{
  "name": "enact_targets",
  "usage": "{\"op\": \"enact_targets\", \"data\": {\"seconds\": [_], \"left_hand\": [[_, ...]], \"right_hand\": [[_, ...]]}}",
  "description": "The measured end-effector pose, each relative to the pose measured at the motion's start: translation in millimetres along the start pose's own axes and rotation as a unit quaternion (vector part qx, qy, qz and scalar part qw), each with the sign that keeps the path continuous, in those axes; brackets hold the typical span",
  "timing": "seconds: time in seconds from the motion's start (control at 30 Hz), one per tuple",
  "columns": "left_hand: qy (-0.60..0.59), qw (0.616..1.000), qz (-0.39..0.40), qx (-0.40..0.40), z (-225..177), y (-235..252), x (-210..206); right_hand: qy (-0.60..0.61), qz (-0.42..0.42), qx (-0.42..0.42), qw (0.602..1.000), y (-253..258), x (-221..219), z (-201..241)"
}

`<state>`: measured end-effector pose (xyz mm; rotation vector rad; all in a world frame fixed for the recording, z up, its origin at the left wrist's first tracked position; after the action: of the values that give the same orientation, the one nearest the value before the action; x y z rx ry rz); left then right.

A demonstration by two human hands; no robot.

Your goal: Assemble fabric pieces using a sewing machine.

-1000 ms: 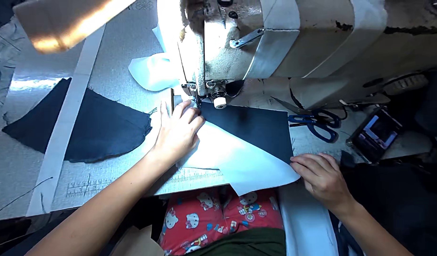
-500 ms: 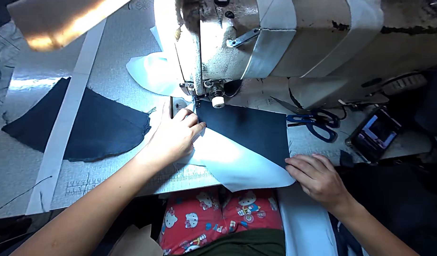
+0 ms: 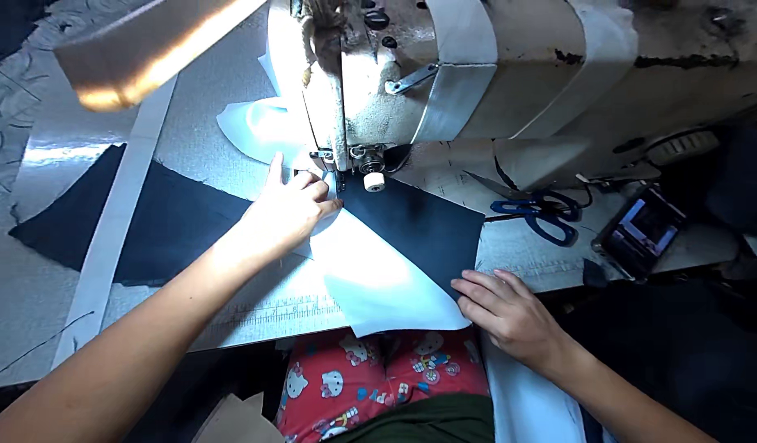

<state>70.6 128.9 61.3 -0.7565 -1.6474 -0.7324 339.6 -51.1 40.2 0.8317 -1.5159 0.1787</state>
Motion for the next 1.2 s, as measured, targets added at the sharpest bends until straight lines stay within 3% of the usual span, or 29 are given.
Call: {"op": "enact_targets", "data": {"seconds": [0.23, 0.33, 0.47, 0.7, 1.0, 1.2], "left_hand": [[-0.038, 0.981, -0.034, -0.187, -10.7, -25.2, 9.7], [-0.066, 0.971, -0.053, -0.224, -26.9, -26.7, 0.1], [-0.081, 0.977, -0.082, -0.181, -49.0, -11.1, -5.6], [-0.039, 0.987, -0.067, -0.143, -65.4, -1.6, -12.0], [-0.049, 0.996, -0.077, 0.0, -66.3, -14.2, -28.9], [-0.05, 0.995, -0.034, 0.083, -64.5, -16.8, -23.8]], "right_hand": [[0.022, 0.033, 0.026, 0.999, 14.9, 1.0, 3.5], [0.026, 0.039, 0.027, 0.999, 17.4, 1.6, 3.7], [0.035, 0.046, 0.027, 0.998, 20.9, 2.9, 3.7], [0.032, 0.052, 0.034, 0.998, 23.6, 4.4, 3.3], [0.044, 0.066, 0.019, 0.997, 23.1, 4.9, 4.8], [0.055, 0.062, 0.017, 0.996, 24.9, 3.5, 9.3]]}}
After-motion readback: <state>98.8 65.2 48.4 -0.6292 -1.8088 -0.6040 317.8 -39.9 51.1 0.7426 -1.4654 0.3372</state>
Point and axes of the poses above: each hand's wrist, its own y-axis towards the middle knuckle, its own x-axis out of the back of the hand, z = x × y, the point moved 5 cm from there along y, towards the middle knuckle, and after that the axes turned 9 degrees about -y, right-handed, at the moved point
